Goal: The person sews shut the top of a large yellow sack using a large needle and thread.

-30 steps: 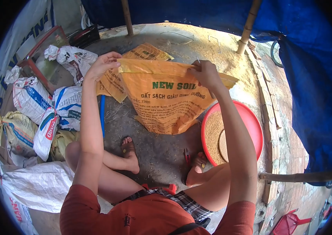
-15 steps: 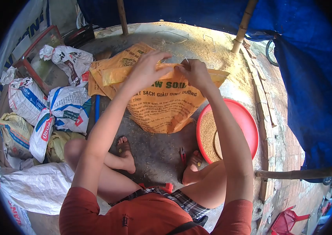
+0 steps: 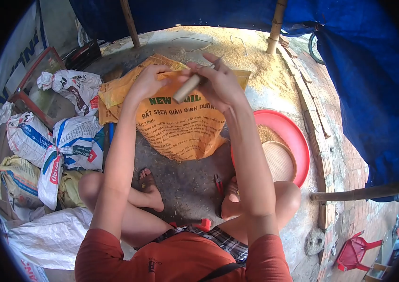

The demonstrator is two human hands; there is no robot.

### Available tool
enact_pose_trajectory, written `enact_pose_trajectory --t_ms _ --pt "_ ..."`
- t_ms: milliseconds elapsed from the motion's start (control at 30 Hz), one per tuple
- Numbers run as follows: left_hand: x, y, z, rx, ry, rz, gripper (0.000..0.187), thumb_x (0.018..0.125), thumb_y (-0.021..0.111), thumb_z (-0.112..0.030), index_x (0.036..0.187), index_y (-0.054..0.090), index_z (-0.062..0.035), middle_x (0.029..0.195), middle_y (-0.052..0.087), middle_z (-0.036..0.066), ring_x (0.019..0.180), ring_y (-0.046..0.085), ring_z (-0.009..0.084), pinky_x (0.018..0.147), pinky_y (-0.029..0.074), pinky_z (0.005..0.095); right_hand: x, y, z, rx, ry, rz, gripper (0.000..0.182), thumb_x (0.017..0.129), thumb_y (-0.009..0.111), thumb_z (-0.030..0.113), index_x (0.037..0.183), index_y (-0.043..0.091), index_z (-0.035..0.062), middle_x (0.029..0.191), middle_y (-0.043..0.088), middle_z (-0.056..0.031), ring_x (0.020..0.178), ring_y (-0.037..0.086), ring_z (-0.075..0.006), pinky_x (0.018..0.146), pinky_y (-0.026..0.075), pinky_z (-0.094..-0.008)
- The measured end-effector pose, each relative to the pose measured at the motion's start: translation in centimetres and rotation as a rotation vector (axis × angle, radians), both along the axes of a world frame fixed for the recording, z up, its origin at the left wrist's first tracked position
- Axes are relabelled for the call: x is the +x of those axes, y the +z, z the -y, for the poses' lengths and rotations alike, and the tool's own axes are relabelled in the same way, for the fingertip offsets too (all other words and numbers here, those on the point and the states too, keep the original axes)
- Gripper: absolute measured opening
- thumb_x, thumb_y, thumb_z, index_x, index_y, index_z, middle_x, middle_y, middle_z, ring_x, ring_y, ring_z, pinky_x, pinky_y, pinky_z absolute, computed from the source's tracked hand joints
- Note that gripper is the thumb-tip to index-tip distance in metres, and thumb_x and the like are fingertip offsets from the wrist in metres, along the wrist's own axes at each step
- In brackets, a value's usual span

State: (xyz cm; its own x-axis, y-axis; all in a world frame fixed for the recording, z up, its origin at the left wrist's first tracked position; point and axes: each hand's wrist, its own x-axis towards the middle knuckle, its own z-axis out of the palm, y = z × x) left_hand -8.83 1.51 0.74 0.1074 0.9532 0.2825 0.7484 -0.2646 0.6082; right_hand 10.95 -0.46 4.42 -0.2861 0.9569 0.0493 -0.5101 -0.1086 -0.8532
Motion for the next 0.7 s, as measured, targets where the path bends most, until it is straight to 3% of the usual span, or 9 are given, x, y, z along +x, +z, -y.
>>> enact_pose_trajectory --t_ms 67,133,200,300,400,700 --pt "-0.1 -0.2 0.0 -0.015 -0.004 0.011 0.034 0.075 0.067 -0.013 0.105 0.061 0.0025 0.103 0.063 0.019 0.097 0.059 0.0293 0.084 0.044 0.0339 -0.3 -0.5 1.9 0.076 0.178 -0.013 0.062 0.092 0.045 0.008 0.139 0.004 0.0011 0.094 0.055 -0.0181 0.067 0.058 -0.0249 0.067 0.051 -0.0362" --pt "-0.2 -0.4 0.1 0.027 0.004 0.018 0.033 0.076 0.066 -0.013 0.105 0.061 0.0024 0.104 0.062 0.019 0.098 0.059 0.0290 0.085 0.044 0.0339 -0.8 -2.3 3.0 0.047 0.235 0.017 0.063 0.093 0.046 0.013 0.140 0.006 0.0038 0.093 0.055 -0.0166 0.063 0.058 -0.0232 0.063 0.052 -0.0355" --pt "-0.5 -0.7 -0.1 0.014 0.009 0.022 0.033 0.077 0.065 -0.012 0.106 0.061 0.0025 0.105 0.062 0.018 0.099 0.059 0.0289 0.086 0.044 0.0339 -1.3 -4.1 3.5 0.002 0.253 0.393 0.057 0.093 0.048 0.017 0.140 0.019 0.0028 0.089 0.053 -0.0112 0.064 0.053 -0.0161 0.059 0.048 -0.0301" --pt "-0.7 -0.9 -0.3 0.018 -0.004 0.013 0.033 0.077 0.064 -0.013 0.107 0.062 0.0009 0.105 0.062 0.019 0.100 0.059 0.0300 0.087 0.045 0.0353 -1.9 -7.1 2.7 0.000 0.382 0.305 0.055 0.093 0.050 0.019 0.139 0.023 0.0053 0.087 0.052 -0.0100 0.060 0.049 -0.0113 0.050 0.043 -0.0238" --pt "-1.0 -1.3 -0.2 0.043 -0.005 -0.003 0.033 0.077 0.063 -0.014 0.108 0.062 -0.0008 0.106 0.062 0.019 0.100 0.059 0.0315 0.088 0.045 0.0368 -2.2 -7.4 3.4 -0.006 0.324 0.184 0.050 0.094 0.047 0.018 0.138 0.026 0.0074 0.084 0.052 -0.0094 0.053 0.043 -0.0083 0.044 0.038 -0.0220" --pt "-0.9 -1.4 0.0 0.046 -0.005 -0.007 0.033 0.077 0.064 -0.015 0.107 0.063 -0.0017 0.104 0.062 0.020 0.100 0.059 0.0318 0.088 0.045 0.0369 -2.0 -6.7 4.0 -0.065 0.303 0.298 0.043 0.095 0.044 0.023 0.134 0.032 0.0096 0.077 0.050 -0.0057 0.047 0.035 -0.0048 0.038 0.030 -0.0195"
